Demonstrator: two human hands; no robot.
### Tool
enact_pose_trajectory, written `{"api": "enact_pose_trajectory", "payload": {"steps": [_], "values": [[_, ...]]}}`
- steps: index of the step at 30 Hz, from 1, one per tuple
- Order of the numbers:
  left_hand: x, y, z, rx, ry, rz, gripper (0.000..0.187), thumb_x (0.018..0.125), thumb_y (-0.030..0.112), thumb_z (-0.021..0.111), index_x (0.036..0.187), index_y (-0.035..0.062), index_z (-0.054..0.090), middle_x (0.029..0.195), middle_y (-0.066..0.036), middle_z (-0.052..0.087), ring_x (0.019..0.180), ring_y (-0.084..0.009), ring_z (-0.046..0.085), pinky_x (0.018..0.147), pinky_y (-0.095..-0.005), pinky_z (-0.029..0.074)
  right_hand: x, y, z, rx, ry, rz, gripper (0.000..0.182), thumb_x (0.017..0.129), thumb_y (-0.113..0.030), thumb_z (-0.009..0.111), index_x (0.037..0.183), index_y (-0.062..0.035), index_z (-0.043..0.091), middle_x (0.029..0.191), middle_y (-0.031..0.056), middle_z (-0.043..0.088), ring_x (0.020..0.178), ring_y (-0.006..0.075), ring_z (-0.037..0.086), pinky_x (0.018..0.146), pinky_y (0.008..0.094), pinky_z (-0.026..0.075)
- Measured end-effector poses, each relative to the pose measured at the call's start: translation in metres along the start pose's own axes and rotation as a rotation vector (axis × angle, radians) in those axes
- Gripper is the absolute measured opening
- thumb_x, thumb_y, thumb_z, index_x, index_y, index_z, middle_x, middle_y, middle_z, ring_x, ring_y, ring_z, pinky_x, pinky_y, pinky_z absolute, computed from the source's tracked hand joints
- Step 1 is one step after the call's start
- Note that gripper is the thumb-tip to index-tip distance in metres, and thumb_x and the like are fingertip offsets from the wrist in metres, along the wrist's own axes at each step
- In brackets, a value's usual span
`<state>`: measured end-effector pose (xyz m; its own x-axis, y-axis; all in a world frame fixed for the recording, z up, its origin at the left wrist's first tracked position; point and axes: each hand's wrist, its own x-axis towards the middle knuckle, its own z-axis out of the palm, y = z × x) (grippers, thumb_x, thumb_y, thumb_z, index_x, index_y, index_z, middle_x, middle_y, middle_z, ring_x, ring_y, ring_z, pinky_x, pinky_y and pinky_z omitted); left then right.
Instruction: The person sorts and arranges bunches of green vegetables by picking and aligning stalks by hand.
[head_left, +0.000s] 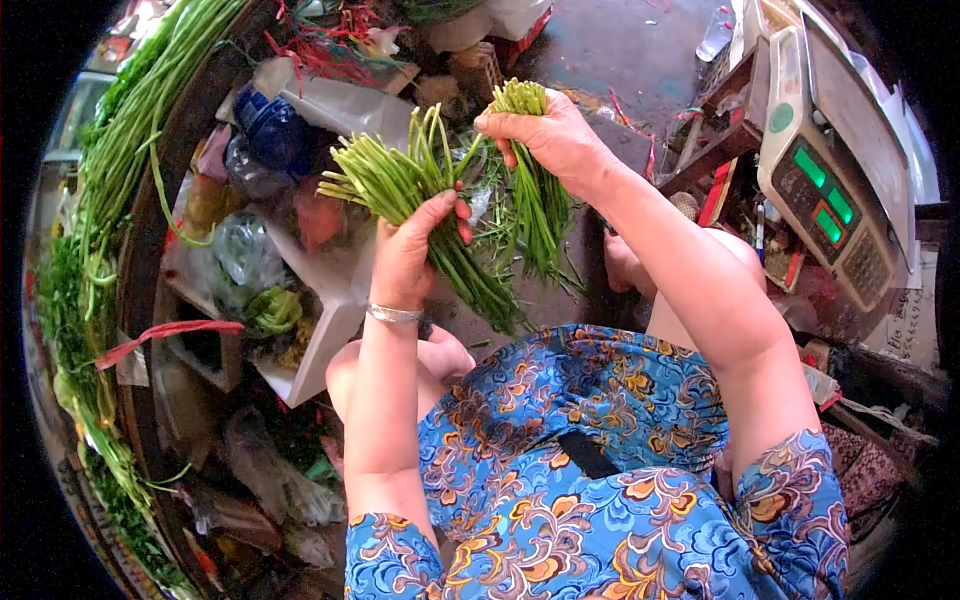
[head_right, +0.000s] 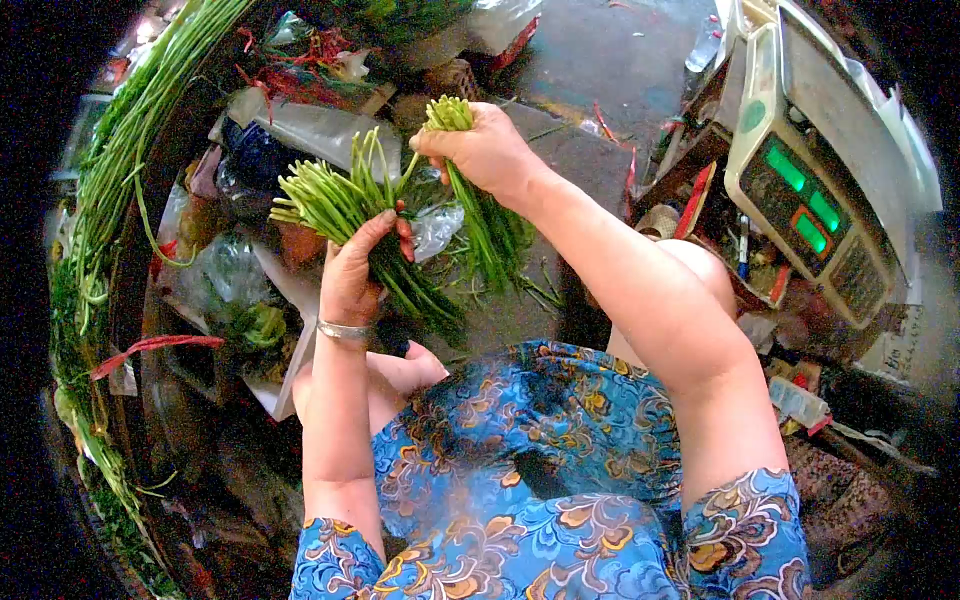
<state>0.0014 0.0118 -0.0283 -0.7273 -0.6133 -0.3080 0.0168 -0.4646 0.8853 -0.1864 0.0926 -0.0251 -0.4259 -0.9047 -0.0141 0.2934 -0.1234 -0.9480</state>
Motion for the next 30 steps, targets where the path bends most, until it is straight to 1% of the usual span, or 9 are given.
{"api": "enact_pose_trajectory", "payload": {"steps": [3,5,9,11,15,17,21,27,30], "values": [[-0.002,0.005,-0.003,0.103,0.045,0.003,0.018,0.083,0.011,0.066,0.095,-0.0016,0.062,0.074,-0.008,0.065,0.056,-0.0161,0.060,0.051,-0.0267,0.050,0.003,-0.003,-0.006,-0.045,0.054,-0.026,0.011,0.083,-0.014,0.068,0.079,-0.0062,0.061,0.065,-0.0008,0.056,0.057,0.0085,0.052,0.051,0.0247,0.042],[-0.003,0.001,-0.011,0.114,0.115,0.004,0.017,0.083,0.011,0.067,0.093,-0.0013,0.062,0.074,-0.008,0.065,0.053,-0.0153,0.059,0.049,-0.0262,0.050,0.011,-0.007,-0.023,-0.067,0.197,-0.075,0.012,0.081,-0.012,0.069,0.073,-0.0079,0.060,0.063,-0.0008,0.056,0.054,0.0086,0.052,0.051,0.0246,0.043],[-0.005,0.006,-0.015,0.129,0.115,0.017,0.019,0.082,0.012,0.068,0.095,-0.0016,0.062,0.075,-0.008,0.065,0.055,-0.0149,0.059,0.050,-0.0252,0.050,0.007,-0.019,-0.032,-0.156,0.256,-0.049,0.015,0.080,-0.018,0.073,0.075,-0.0089,0.062,0.065,-0.0020,0.058,0.056,0.0080,0.053,0.052,0.0242,0.044],[-0.005,0.005,-0.016,0.058,0.110,0.011,0.021,0.083,0.013,0.067,0.098,-0.0021,0.063,0.077,-0.009,0.066,0.057,-0.0151,0.060,0.052,-0.0250,0.050,0.001,-0.014,-0.017,-0.144,0.249,0.013,0.016,0.080,-0.019,0.073,0.074,-0.0081,0.063,0.066,-0.0019,0.059,0.057,0.0080,0.054,0.053,0.0243,0.044],[-0.003,0.003,-0.012,0.015,0.095,-0.009,0.022,0.084,0.013,0.067,0.099,-0.0022,0.062,0.078,-0.009,0.066,0.058,-0.0157,0.061,0.054,-0.0256,0.051,-0.007,0.003,0.004,-0.012,-0.013,-0.018,0.014,0.082,-0.016,0.071,0.085,-0.0034,0.065,0.068,0.0000,0.060,0.060,0.0093,0.055,0.054,0.0248,0.046],[-0.002,0.001,-0.009,0.042,0.042,-0.004,0.021,0.084,0.012,0.066,0.100,-0.0021,0.062,0.080,-0.010,0.067,0.059,-0.0164,0.061,0.054,-0.0268,0.051,-0.007,0.002,0.010,0.010,-0.007,0.018,0.012,0.082,-0.014,0.069,0.083,-0.0029,0.065,0.067,0.0002,0.059,0.060,0.0094,0.055,0.054,0.0248,0.046],[-0.004,0.002,0.002,0.023,-0.002,-0.002,0.019,0.084,0.010,0.065,0.098,-0.0017,0.062,0.080,-0.011,0.067,0.060,-0.0172,0.062,0.055,-0.0276,0.052,0.000,0.003,0.006,0.046,0.031,-0.060,0.009,0.082,-0.012,0.068,0.080,-0.0045,0.063,0.067,-0.0001,0.059,0.059,0.0092,0.054,0.053,0.0247,0.044],[-0.001,0.004,-0.024,0.112,0.228,0.012,0.017,0.078,0.008,0.071,0.091,-0.0002,0.062,0.077,-0.011,0.067,0.055,-0.0157,0.060,0.050,-0.0258,0.050,0.012,-0.027,-0.043,0.026,0.345,-0.218,0.012,0.081,-0.016,0.068,0.078,-0.0082,0.059,0.062,0.0007,0.056,0.056,0.0109,0.053,0.053,0.0260,0.043],[-0.003,0.008,-0.031,0.098,0.361,0.126,0.017,0.078,0.007,0.071,0.091,0.0002,0.062,0.077,-0.011,0.067,0.055,-0.0146,0.058,0.048,-0.0254,0.048,0.016,-0.031,-0.077,0.083,0.473,-0.282,0.012,0.080,-0.015,0.068,0.074,-0.0081,0.060,0.064,0.0027,0.059,0.055,0.0146,0.055,0.054,0.0288,0.045]]}}
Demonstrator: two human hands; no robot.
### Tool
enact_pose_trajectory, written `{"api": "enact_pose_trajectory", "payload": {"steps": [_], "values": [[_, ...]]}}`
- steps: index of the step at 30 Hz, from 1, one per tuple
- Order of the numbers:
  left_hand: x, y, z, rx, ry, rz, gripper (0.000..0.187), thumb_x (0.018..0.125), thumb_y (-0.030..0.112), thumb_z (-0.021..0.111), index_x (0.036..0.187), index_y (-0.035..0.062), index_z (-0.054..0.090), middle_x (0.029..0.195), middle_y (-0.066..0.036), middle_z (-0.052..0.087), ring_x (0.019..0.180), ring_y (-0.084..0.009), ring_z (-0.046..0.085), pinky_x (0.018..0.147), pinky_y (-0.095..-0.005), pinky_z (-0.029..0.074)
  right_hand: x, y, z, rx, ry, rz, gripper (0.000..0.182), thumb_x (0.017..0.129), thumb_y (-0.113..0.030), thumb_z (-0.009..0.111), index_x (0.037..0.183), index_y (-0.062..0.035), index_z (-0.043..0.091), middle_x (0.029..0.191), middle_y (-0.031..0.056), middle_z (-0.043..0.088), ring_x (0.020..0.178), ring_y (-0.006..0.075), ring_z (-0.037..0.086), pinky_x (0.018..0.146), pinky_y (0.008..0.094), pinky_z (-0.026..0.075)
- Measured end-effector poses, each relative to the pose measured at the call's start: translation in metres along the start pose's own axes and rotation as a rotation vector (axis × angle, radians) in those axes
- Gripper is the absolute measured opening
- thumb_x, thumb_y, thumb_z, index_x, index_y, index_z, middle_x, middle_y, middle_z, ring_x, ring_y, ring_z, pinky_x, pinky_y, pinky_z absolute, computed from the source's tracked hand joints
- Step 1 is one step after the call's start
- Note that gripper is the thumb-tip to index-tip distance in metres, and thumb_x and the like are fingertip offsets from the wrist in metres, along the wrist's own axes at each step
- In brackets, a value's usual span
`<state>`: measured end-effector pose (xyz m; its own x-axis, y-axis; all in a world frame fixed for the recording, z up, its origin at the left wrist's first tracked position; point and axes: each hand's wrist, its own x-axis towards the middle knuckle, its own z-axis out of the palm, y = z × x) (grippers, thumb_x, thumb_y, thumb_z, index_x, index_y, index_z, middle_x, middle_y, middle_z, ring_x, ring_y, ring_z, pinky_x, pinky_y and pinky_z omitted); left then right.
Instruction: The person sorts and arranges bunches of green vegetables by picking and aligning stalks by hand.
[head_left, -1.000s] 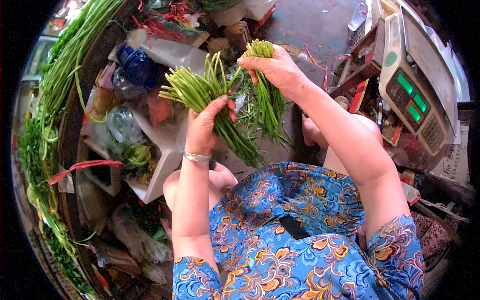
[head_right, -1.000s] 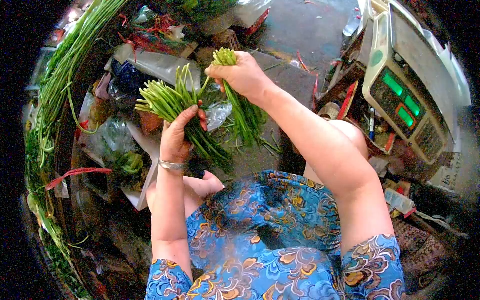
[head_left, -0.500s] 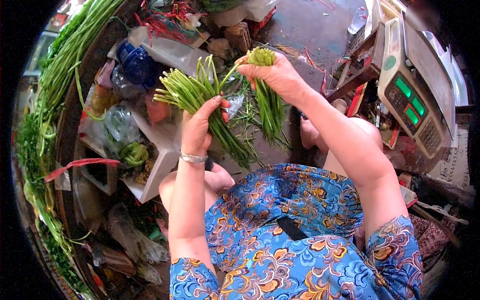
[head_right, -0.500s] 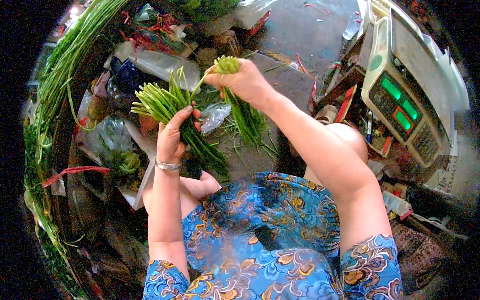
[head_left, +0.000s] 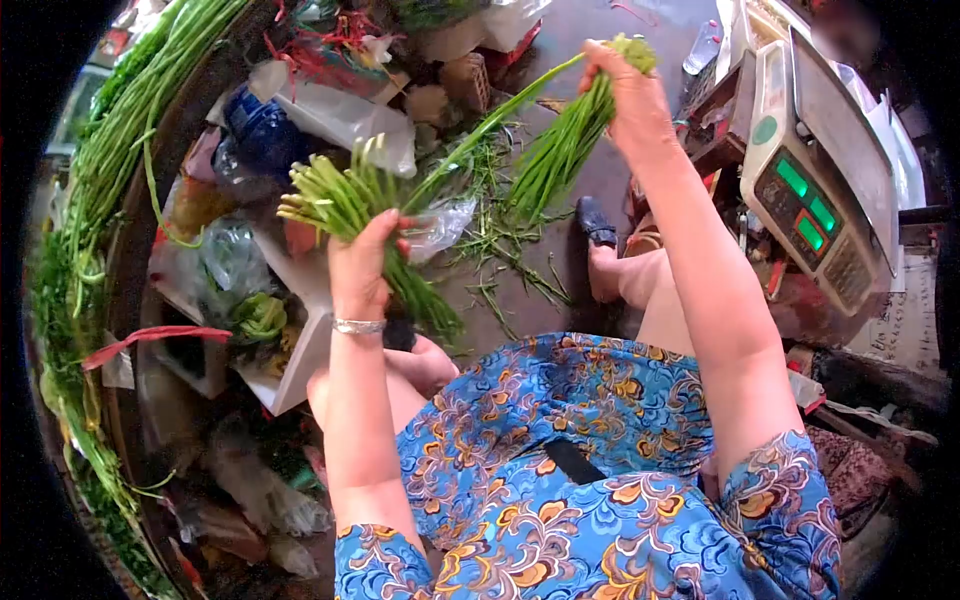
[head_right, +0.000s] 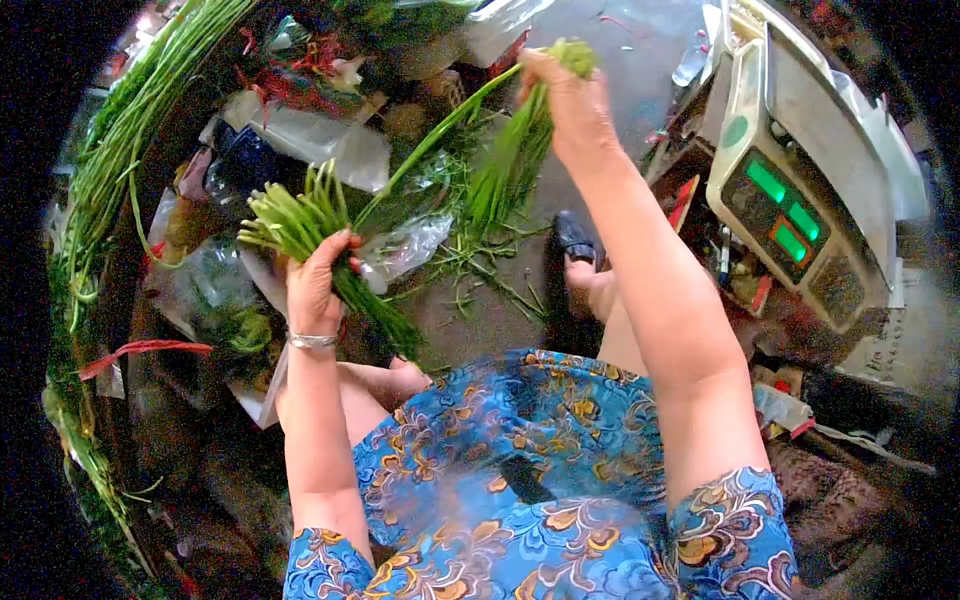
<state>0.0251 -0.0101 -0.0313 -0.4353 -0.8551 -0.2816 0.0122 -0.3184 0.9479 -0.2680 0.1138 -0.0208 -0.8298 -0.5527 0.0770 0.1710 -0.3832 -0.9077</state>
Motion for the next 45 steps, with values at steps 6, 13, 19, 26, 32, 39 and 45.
{"api": "enact_pose_trajectory", "payload": {"steps": [6,13,19,26,32,39,45], "values": [[0.012,0.003,-0.028,-0.010,0.188,0.116,0.018,0.078,0.008,0.072,0.092,0.0024,0.063,0.079,-0.006,0.065,0.058,-0.0151,0.060,0.051,-0.0275,0.049,0.007,-0.007,-0.020,0.143,0.170,0.016,0.014,0.081,-0.016,0.068,0.081,-0.0055,0.060,0.069,0.0062,0.060,0.061,0.0179,0.059,0.055,0.0328,0.049],[0.002,-0.002,-0.001,-0.035,-0.059,0.094,0.020,0.080,0.005,0.068,0.096,-0.0052,0.064,0.086,-0.009,0.066,0.065,-0.0165,0.062,0.056,-0.0278,0.051,-0.007,0.002,0.011,0.134,-0.065,0.148,0.012,0.083,-0.015,0.067,0.087,-0.0057,0.060,0.081,0.0088,0.067,0.073,0.0188,0.066,0.064,0.0318,0.053],[-0.006,0.002,0.024,-0.020,-0.320,-0.020,0.019,0.081,0.008,0.067,0.097,-0.0028,0.062,0.081,-0.009,0.065,0.061,-0.0170,0.061,0.054,-0.0266,0.051,-0.048,0.016,0.053,-0.153,-0.483,0.230,0.016,0.082,-0.016,0.071,0.091,-0.0044,0.063,0.072,0.0006,0.061,0.062,0.0094,0.057,0.059,0.0260,0.048],[-0.016,0.001,0.037,0.024,-0.353,-0.035,0.020,0.080,0.009,0.068,0.096,-0.0012,0.060,0.078,-0.007,0.063,0.059,-0.0149,0.059,0.053,-0.0259,0.048,-0.060,0.027,0.064,-0.134,-0.601,0.233,0.014,0.082,-0.017,0.070,0.080,-0.0056,0.062,0.061,-0.0016,0.056,0.057,0.0079,0.052,0.056,0.0229,0.040],[-0.010,0.004,0.025,0.059,-0.308,-0.037,0.018,0.079,0.007,0.070,0.094,0.0005,0.062,0.078,-0.007,0.065,0.059,-0.0153,0.060,0.051,-0.0262,0.051,-0.055,0.024,0.060,-0.195,-0.459,0.199,0.016,0.083,-0.016,0.070,0.075,-0.0076,0.059,0.061,-0.0020,0.055,0.056,0.0080,0.051,0.055,0.0235,0.041],[-0.002,0.003,-0.004,0.116,-0.119,0.044,0.017,0.077,0.007,0.072,0.092,0.0020,0.065,0.080,-0.003,0.065,0.064,-0.0132,0.061,0.051,-0.0252,0.050,-0.010,0.011,0.013,-0.024,-0.104,0.054,0.014,0.078,-0.016,0.072,0.077,-0.0087,0.060,0.065,-0.0002,0.058,0.055,0.0119,0.054,0.053,0.0262,0.045],[0.006,0.004,-0.029,0.112,0.083,0.110,0.020,0.078,0.005,0.071,0.095,0.0025,0.064,0.084,-0.004,0.065,0.061,-0.0135,0.060,0.051,-0.0260,0.048,0.005,0.001,-0.013,0.056,0.191,0.082,0.013,0.080,-0.016,0.070,0.085,-0.0077,0.061,0.072,0.0051,0.062,0.064,0.0155,0.060,0.060,0.0317,0.049]]}}
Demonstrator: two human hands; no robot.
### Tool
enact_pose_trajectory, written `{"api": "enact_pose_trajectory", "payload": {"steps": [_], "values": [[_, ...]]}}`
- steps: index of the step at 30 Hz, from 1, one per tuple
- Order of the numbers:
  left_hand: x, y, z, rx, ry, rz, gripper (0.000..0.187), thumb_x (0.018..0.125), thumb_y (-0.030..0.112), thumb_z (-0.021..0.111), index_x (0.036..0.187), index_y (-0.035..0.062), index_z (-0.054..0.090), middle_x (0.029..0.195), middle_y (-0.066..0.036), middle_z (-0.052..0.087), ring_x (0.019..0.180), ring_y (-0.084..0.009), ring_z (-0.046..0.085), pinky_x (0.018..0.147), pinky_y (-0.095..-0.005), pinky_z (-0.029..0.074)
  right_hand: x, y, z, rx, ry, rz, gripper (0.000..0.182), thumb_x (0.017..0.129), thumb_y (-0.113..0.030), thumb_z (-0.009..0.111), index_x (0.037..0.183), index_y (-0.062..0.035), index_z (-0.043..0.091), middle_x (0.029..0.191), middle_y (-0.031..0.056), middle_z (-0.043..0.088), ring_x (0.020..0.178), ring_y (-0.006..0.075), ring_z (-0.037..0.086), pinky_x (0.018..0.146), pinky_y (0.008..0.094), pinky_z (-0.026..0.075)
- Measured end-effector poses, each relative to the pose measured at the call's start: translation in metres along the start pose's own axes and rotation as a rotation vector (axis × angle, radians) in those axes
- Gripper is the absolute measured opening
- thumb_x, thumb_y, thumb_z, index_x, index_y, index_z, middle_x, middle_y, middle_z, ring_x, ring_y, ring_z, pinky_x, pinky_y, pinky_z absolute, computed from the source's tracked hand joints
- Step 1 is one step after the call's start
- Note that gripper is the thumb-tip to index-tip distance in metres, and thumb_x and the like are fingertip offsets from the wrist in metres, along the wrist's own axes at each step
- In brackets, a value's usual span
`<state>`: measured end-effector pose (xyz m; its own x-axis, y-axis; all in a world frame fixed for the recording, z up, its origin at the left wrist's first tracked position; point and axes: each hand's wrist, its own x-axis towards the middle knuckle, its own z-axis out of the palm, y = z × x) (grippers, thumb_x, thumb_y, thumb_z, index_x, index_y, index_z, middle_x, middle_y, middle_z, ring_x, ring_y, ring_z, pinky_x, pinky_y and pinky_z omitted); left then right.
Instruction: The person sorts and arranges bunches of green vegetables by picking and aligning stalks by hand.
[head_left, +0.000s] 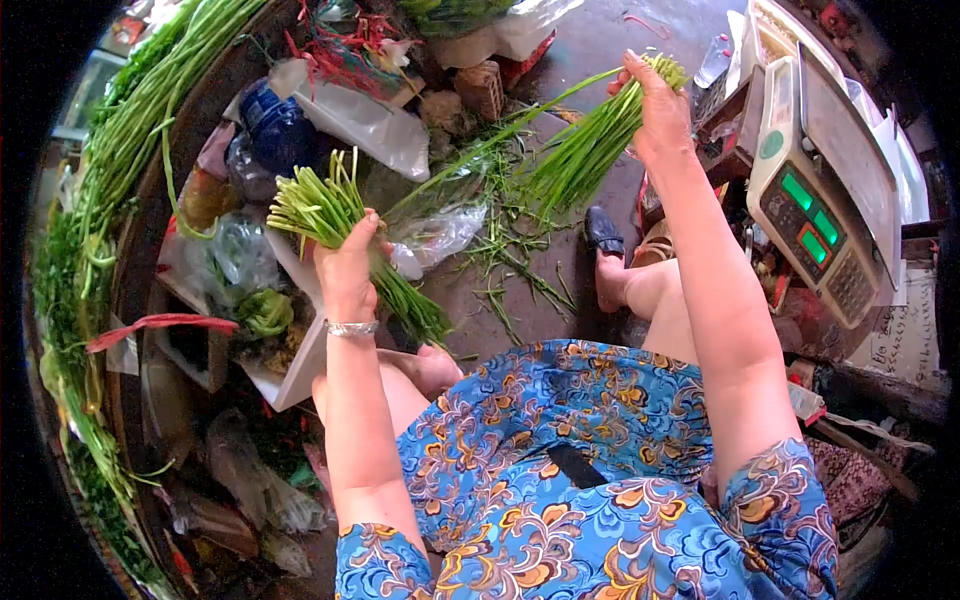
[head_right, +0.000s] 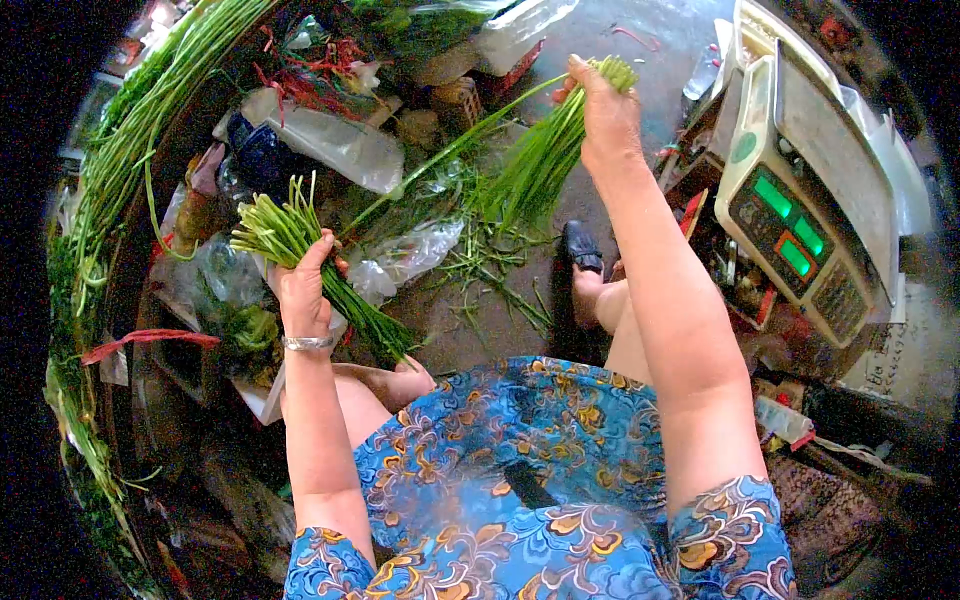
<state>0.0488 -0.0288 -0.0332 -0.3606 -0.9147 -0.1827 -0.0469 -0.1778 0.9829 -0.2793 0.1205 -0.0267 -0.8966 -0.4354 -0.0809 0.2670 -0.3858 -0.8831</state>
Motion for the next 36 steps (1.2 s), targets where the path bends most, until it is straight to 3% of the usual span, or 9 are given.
{"api": "enact_pose_trajectory", "payload": {"steps": [4,6,8,10,15,20,25,30,36], "values": [[-0.012,0.013,0.017,-0.037,-0.159,-0.077,0.024,0.079,0.008,0.070,0.101,0.0017,0.063,0.087,-0.005,0.065,0.057,-0.0135,0.059,0.051,-0.0251,0.048,-0.017,0.007,0.018,0.030,-0.199,0.030,0.015,0.082,-0.017,0.068,0.089,-0.0059,0.062,0.083,0.0089,0.067,0.069,0.0164,0.063,0.065,0.0330,0.050],[-0.016,0.013,0.025,-0.065,-0.304,-0.119,0.024,0.080,0.009,0.070,0.102,0.0015,0.063,0.088,-0.005,0.065,0.057,-0.0134,0.059,0.052,-0.0244,0.048,-0.028,0.016,0.030,-0.022,-0.468,0.030,0.013,0.082,-0.016,0.067,0.088,-0.0064,0.061,0.079,0.0066,0.066,0.068,0.0152,0.062,0.063,0.0300,0.049],[-0.022,0.018,0.035,-0.081,-0.391,-0.132,0.023,0.081,0.009,0.069,0.101,0.0014,0.063,0.088,-0.005,0.065,0.061,-0.0138,0.060,0.053,-0.0242,0.048,-0.048,0.017,0.043,-0.094,-0.541,0.191,0.011,0.082,-0.014,0.068,0.087,-0.0070,0.062,0.074,0.0039,0.063,0.066,0.0136,0.060,0.060,0.0266,0.048],[-0.025,0.019,0.042,-0.077,-0.425,-0.139,0.024,0.081,0.009,0.069,0.103,0.0011,0.062,0.089,-0.006,0.065,0.064,-0.0140,0.060,0.054,-0.0249,0.049,-0.059,0.031,0.052,-0.140,-0.640,0.236,0.021,0.079,-0.017,0.073,0.091,-0.0038,0.062,0.076,0.0011,0.061,0.064,0.0114,0.058,0.063,0.0268,0.049],[-0.029,0.014,0.052,-0.072,-0.511,-0.176,0.027,0.081,0.007,0.067,0.106,0.0009,0.061,0.092,-0.005,0.065,0.070,-0.0145,0.060,0.055,-0.0266,0.051,-0.078,0.044,0.063,-0.086,-0.778,0.254,0.018,0.081,-0.016,0.072,0.090,-0.0029,0.065,0.077,-0.0003,0.060,0.066,0.0106,0.056,0.063,0.0264,0.046],[-0.033,0.011,0.056,-0.092,-0.544,-0.211,0.029,0.082,0.006,0.066,0.108,-0.0007,0.059,0.093,-0.006,0.064,0.074,-0.0153,0.061,0.055,-0.0272,0.052,-0.080,0.044,0.062,-0.032,-0.712,0.336,0.014,0.082,-0.017,0.071,0.086,-0.0048,0.064,0.073,-0.0004,0.059,0.064,0.0111,0.056,0.062,0.0259,0.045],[-0.031,0.017,0.053,-0.191,-0.354,-0.166,0.013,0.082,0.006,0.067,0.090,0.0020,0.058,0.074,-0.006,0.061,0.058,-0.0150,0.058,0.048,-0.0267,0.049,-0.067,0.037,0.056,-0.086,-0.584,0.199,0.014,0.081,-0.016,0.071,0.080,-0.0071,0.060,0.069,0.0002,0.059,0.060,0.0103,0.055,0.059,0.0253,0.044],[-0.020,0.014,0.037,-0.062,-0.259,-0.096,0.014,0.082,0.006,0.068,0.091,0.0009,0.059,0.077,-0.006,0.062,0.059,-0.0134,0.058,0.045,-0.0251,0.047,-0.045,0.024,0.044,-0.081,-0.337,0.090,0.012,0.078,-0.014,0.072,0.078,-0.0079,0.062,0.065,-0.0001,0.059,0.055,0.0114,0.054,0.052,0.0268,0.044],[-0.013,0.012,0.019,0.087,-0.130,-0.002,0.020,0.079,0.011,0.072,0.097,0.0053,0.064,0.087,-0.001,0.065,0.069,-0.0107,0.060,0.049,-0.0233,0.047,-0.019,0.010,0.020,-0.033,-0.156,0.051,0.012,0.077,-0.013,0.072,0.078,-0.0072,0.062,0.065,0.0021,0.060,0.056,0.0132,0.056,0.054,0.0274,0.045]]}}
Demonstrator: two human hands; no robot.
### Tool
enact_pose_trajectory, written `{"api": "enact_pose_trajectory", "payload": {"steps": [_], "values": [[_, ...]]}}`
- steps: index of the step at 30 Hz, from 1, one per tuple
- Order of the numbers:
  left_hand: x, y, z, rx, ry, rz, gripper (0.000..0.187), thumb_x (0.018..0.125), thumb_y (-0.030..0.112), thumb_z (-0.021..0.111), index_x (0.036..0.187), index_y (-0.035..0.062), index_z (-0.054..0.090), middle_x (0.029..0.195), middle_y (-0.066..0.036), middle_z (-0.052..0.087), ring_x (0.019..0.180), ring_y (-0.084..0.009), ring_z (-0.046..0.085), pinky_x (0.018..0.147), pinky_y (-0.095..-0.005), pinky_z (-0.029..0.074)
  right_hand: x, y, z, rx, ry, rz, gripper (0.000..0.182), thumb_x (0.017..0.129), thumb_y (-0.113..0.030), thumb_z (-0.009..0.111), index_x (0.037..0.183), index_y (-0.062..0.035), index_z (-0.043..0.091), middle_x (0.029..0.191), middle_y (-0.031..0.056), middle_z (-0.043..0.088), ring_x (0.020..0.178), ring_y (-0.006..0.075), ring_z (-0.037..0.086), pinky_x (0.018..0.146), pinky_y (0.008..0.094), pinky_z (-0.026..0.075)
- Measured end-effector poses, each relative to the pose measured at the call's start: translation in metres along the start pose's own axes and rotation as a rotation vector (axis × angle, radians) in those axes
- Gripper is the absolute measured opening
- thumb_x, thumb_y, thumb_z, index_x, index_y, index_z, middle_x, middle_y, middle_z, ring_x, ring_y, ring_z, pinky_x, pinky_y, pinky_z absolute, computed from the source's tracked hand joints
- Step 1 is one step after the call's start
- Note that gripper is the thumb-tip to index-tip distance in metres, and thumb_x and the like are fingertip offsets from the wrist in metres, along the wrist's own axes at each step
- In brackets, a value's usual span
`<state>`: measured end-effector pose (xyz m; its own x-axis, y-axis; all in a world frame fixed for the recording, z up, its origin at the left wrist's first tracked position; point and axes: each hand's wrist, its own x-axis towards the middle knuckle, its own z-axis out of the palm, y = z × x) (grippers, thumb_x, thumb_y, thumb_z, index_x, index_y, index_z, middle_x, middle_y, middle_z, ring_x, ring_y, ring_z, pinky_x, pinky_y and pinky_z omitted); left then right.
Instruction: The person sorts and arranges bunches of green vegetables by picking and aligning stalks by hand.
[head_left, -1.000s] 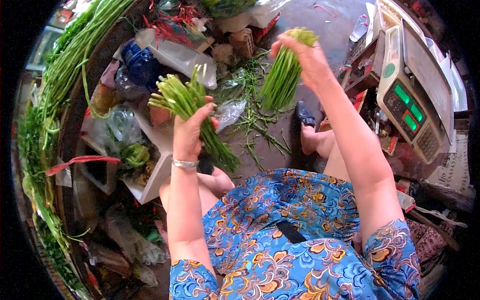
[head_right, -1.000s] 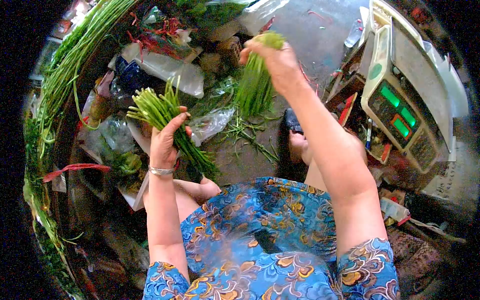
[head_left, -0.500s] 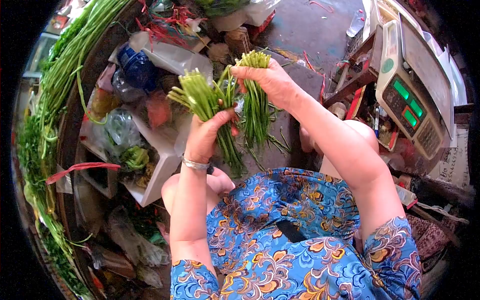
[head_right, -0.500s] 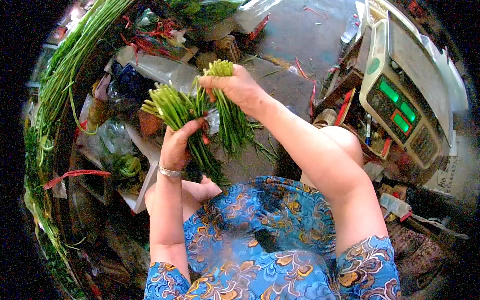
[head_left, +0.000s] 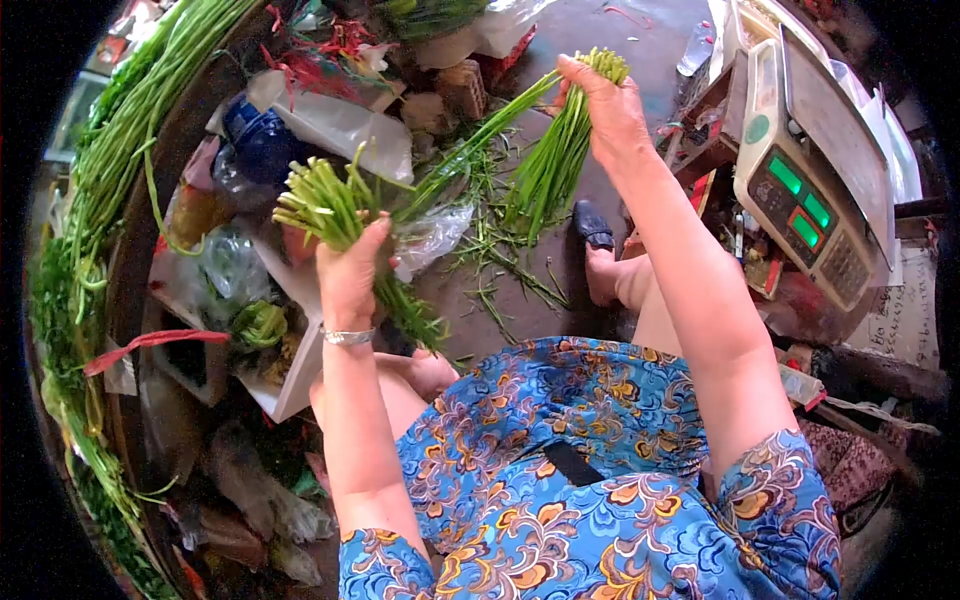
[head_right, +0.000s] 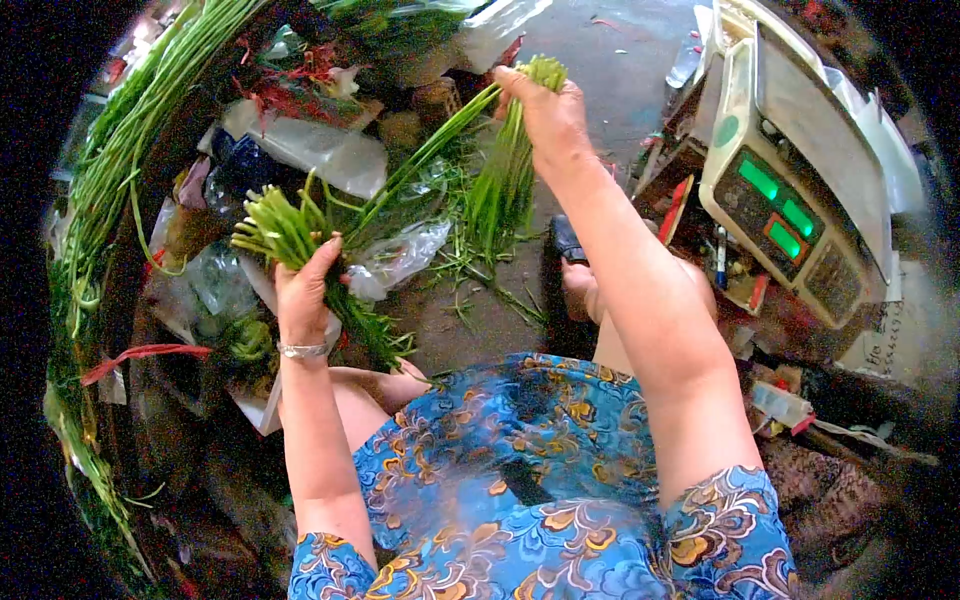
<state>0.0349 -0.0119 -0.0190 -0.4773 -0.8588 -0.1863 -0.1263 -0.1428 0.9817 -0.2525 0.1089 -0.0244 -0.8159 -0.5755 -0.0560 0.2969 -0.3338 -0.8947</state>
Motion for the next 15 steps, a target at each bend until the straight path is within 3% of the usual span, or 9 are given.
{"api": "enact_pose_trajectory", "payload": {"steps": [2,4,8,11,15], "values": [[0.006,-0.005,-0.013,-0.037,0.061,0.023,0.020,0.078,0.009,0.072,0.096,0.0051,0.063,0.086,-0.002,0.065,0.067,-0.0119,0.059,0.048,-0.0242,0.046,0.014,0.000,-0.016,-0.082,0.115,-0.136,0.011,0.078,-0.014,0.071,0.078,-0.0076,0.062,0.064,0.0021,0.059,0.056,0.0136,0.056,0.054,0.0287,0.046],[0.004,0.006,-0.015,-0.034,0.249,0.022,0.020,0.078,0.008,0.073,0.095,0.0048,0.063,0.085,-0.003,0.064,0.066,-0.0123,0.059,0.048,-0.0248,0.047,0.010,-0.015,-0.016,-0.014,0.142,-0.099,0.011,0.079,-0.015,0.070,0.078,-0.0086,0.062,0.064,0.0021,0.059,0.057,0.0134,0.056,0.055,0.0294,0.045],[0.004,0.010,-0.020,-0.036,0.238,0.041,0.023,0.078,0.010,0.074,0.096,0.0050,0.062,0.086,-0.004,0.064,0.068,-0.0124,0.060,0.048,-0.0245,0.047,0.009,-0.015,-0.015,-0.040,0.085,-0.113,0.012,0.080,-0.017,0.070,0.080,-0.0066,0.064,0.069,0.0027,0.063,0.061,0.0141,0.059,0.059,0.0298,0.048],[-0.002,0.008,-0.006,-0.084,0.056,-0.059,0.023,0.078,0.010,0.073,0.098,0.0049,0.063,0.084,-0.003,0.064,0.071,-0.0121,0.061,0.050,-0.0246,0.047,0.003,-0.003,-0.002,-0.028,-0.167,0.006,0.014,0.081,-0.017,0.068,0.088,-0.0045,0.066,0.075,0.0061,0.066,0.068,0.0147,0.062,0.064,0.0286,0.050],[-0.007,0.010,0.015,-0.150,-0.158,-0.066,0.020,0.080,0.011,0.071,0.095,0.0015,0.063,0.079,-0.005,0.063,0.063,-0.0120,0.058,0.050,-0.0234,0.046,-0.019,0.009,0.021,-0.066,-0.455,0.079,0.011,0.083,-0.016,0.065,0.086,-0.0053,0.063,0.078,0.0053,0.066,0.071,0.0124,0.062,0.066,0.0268,0.050]]}}
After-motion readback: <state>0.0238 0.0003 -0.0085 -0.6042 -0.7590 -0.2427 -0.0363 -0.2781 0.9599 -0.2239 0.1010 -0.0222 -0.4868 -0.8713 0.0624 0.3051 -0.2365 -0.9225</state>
